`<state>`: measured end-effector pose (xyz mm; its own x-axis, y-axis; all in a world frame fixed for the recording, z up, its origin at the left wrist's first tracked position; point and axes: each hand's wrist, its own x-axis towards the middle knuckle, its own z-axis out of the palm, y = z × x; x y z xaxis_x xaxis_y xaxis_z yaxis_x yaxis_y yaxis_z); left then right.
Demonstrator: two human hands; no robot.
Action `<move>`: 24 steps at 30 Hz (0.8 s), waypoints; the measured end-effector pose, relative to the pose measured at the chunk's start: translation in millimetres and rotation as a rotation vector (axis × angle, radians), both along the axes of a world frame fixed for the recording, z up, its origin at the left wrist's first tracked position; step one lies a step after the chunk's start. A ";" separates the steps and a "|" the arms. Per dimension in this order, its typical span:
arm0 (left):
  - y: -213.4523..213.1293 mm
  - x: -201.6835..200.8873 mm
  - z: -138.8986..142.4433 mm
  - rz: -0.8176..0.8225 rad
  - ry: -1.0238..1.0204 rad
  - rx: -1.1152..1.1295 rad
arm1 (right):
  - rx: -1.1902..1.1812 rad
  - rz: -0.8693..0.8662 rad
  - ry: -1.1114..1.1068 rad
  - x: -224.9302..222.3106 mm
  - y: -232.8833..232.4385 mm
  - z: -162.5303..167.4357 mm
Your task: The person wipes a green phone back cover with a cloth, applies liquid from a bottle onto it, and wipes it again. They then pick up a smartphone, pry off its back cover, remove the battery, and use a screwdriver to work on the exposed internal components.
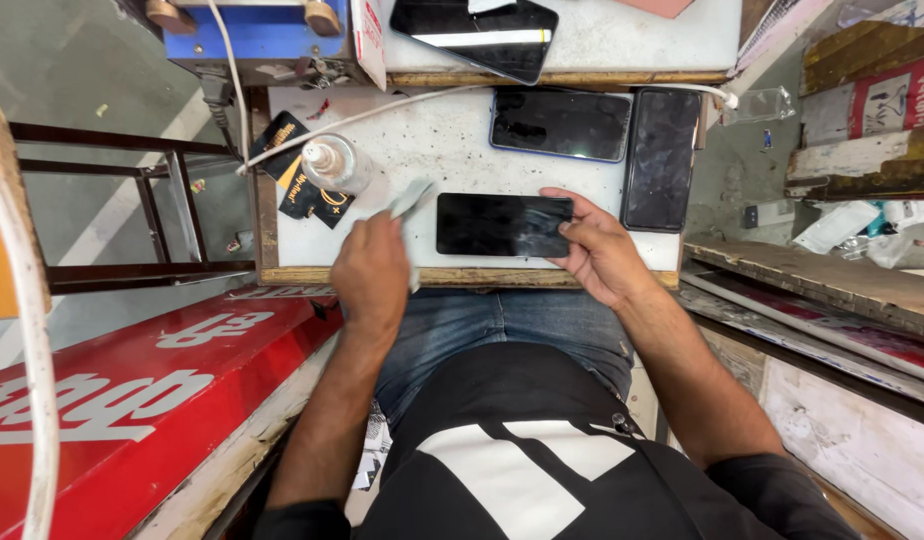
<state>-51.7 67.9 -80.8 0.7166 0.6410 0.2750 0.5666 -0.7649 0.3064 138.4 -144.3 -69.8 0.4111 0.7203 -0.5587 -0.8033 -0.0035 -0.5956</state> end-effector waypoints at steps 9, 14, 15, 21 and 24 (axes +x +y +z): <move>-31.5 -9.7 52.5 -0.342 -0.131 -0.074 | -0.186 0.138 -0.758 1.7 -23.5 24.0; -55.5 37.4 58.6 -0.627 -0.164 -0.328 | -0.054 0.164 -0.727 6.6 -15.2 42.1; -54.8 40.7 58.6 -0.563 -0.170 -0.524 | 0.003 0.153 -0.692 8.3 -13.2 43.4; -38.7 43.2 44.1 -0.530 -0.133 -1.248 | 0.028 0.269 -0.743 15.8 -13.7 36.5; -33.8 34.5 33.1 -0.451 -0.115 -1.241 | 0.035 0.245 -0.721 20.2 -9.1 27.9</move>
